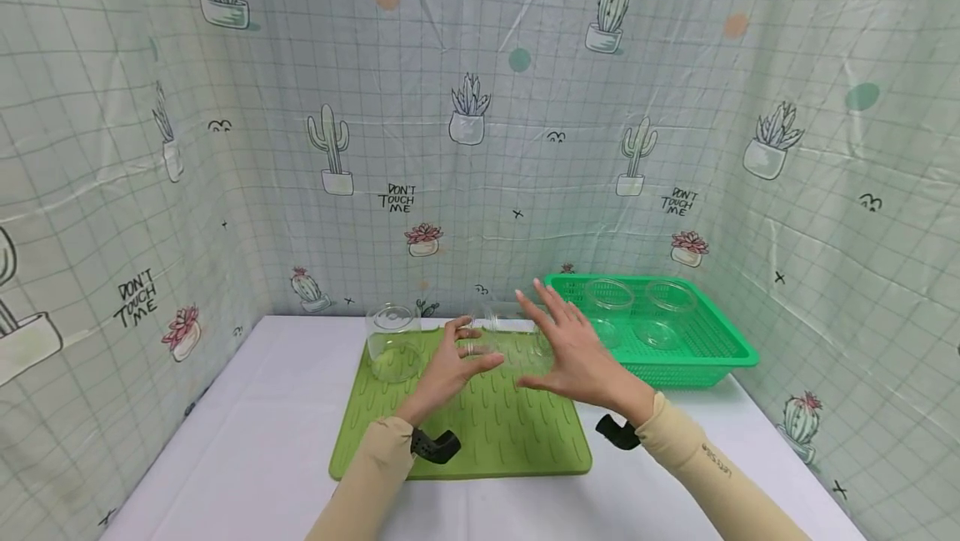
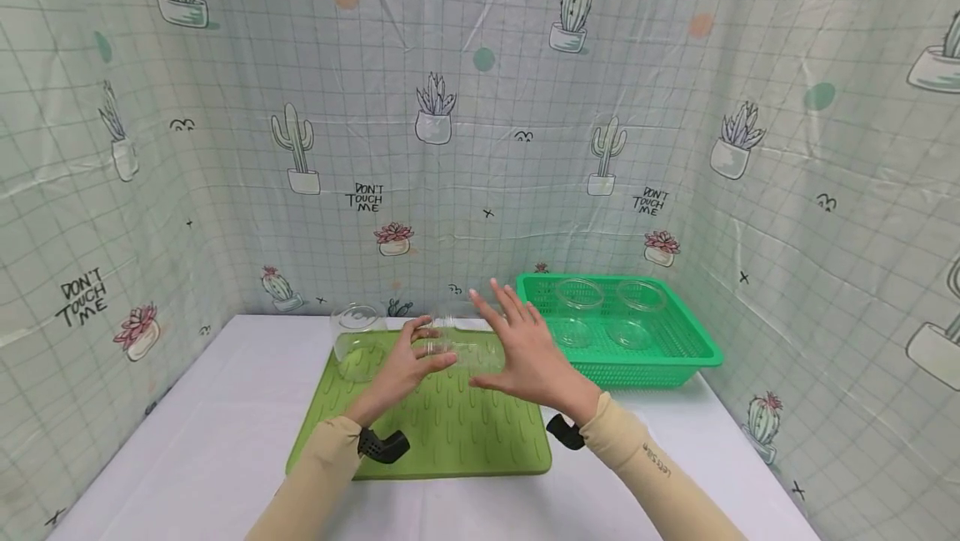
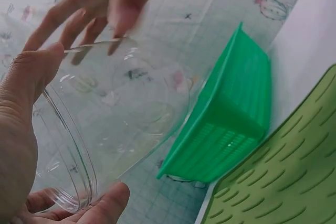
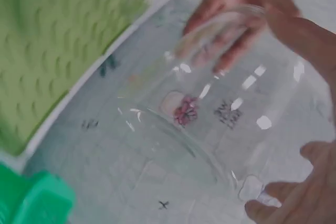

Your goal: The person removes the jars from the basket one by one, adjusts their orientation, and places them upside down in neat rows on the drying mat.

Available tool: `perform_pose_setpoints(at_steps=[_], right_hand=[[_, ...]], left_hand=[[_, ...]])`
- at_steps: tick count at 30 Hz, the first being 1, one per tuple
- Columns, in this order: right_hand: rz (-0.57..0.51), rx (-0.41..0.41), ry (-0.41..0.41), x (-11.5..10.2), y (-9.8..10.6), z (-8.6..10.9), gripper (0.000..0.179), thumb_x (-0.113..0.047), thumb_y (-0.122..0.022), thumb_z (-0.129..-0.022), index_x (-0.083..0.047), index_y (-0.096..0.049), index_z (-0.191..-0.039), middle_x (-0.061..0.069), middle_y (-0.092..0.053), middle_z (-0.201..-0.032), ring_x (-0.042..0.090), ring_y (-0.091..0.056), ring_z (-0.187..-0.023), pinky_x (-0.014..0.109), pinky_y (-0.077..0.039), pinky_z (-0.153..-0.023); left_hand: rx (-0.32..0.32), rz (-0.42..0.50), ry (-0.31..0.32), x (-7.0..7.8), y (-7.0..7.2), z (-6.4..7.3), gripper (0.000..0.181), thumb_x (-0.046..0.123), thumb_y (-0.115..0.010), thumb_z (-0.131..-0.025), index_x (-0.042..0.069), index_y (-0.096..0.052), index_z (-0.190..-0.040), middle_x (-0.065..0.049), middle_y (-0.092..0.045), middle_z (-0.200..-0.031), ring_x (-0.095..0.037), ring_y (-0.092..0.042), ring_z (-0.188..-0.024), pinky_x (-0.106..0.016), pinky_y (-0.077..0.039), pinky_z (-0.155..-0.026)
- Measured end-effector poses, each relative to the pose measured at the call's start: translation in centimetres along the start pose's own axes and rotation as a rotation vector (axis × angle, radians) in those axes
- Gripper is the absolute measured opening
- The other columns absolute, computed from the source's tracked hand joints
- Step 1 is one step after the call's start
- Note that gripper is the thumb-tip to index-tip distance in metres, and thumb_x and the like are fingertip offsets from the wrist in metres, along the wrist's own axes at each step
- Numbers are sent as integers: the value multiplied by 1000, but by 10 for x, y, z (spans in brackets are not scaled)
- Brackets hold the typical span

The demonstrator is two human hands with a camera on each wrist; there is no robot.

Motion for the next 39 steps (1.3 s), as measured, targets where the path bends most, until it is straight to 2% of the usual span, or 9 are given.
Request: perform_pose_setpoints(at_steps=[5,9,12,15,18,21,25,33,39], right_hand=[[-561,-15,-242,16,18,-1,98,-44,-70,-87,-40,1,-154,0,3,-164,35,-5,-150,66,-23,-112],[-1076,-24,-403,31,22,-2,80,-38,-51,-100,-37,8,-154,7,7,-163,37,-1,-150,62,-17,-117],[-1410,-82,-527,40,17,0,78,-44,-43,-102,-34,15,-153,11,12,-162,37,4,-150,59,-16,-118],[-1637,-133,-650,44,7,2,83,-51,-44,-100,-34,17,-152,12,13,-162,36,8,-150,58,-16,-119],[-1759,-150,-733,44,-5,4,86,-56,-46,-97,-33,14,-154,16,14,-161,39,9,-149,58,-21,-117],[-1827,-175,-767,43,-16,5,91,-60,-47,-94,-30,13,-154,17,16,-161,41,8,-148,60,-23,-116],[-1880,-219,-800,37,-28,7,98,-62,-52,-91,-29,16,-154,18,15,-161,44,1,-148,60,-26,-115],[-1839,-270,-783,30,-39,7,85,-55,-51,-96,-31,4,-156,22,-1,-161,42,-15,-147,55,-33,-113],[-1823,-241,-806,30,-43,9,81,-48,-53,-97,-29,-3,-156,23,-11,-159,42,-21,-145,49,-36,-113]], left_hand=[[32,-4,7,5,12,1,90,42,-73,-85,17,-18,-152,-18,-38,-145,-38,-46,-131,-44,-50,-97],[46,-7,17,8,16,2,92,43,-74,-83,18,-18,-152,-17,-37,-146,-37,-43,-134,-45,-48,-99],[48,-13,17,10,17,1,93,42,-74,-83,17,-17,-153,-16,-38,-146,-37,-43,-134,-46,-48,-99],[44,-24,26,10,16,2,93,40,-74,-84,16,-17,-153,-15,-38,-146,-37,-44,-133,-46,-49,-99],[36,-39,33,21,14,8,91,36,-72,-86,11,-16,-153,-18,-39,-146,-39,-45,-133,-47,-49,-99],[37,-36,34,21,13,8,91,37,-72,-86,10,-17,-153,-19,-39,-145,-40,-45,-131,-49,-49,-98],[37,-31,32,7,13,2,93,43,-73,-83,14,-18,-153,-16,-40,-144,-38,-47,-130,-47,-51,-96],[6,-39,26,0,12,2,94,44,-72,-84,13,-16,-153,-19,-37,-146,-41,-44,-132,-50,-49,-97],[14,-45,30,-1,10,2,94,42,-72,-84,13,-16,-153,-20,-38,-146,-41,-45,-131,-52,-49,-96]])
Point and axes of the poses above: each hand's wrist, its own z-axis away from the middle knuckle, its own y-axis out of the back of the hand, x = y × z, the point moved 2 cm from there along -z, towards the middle knuckle
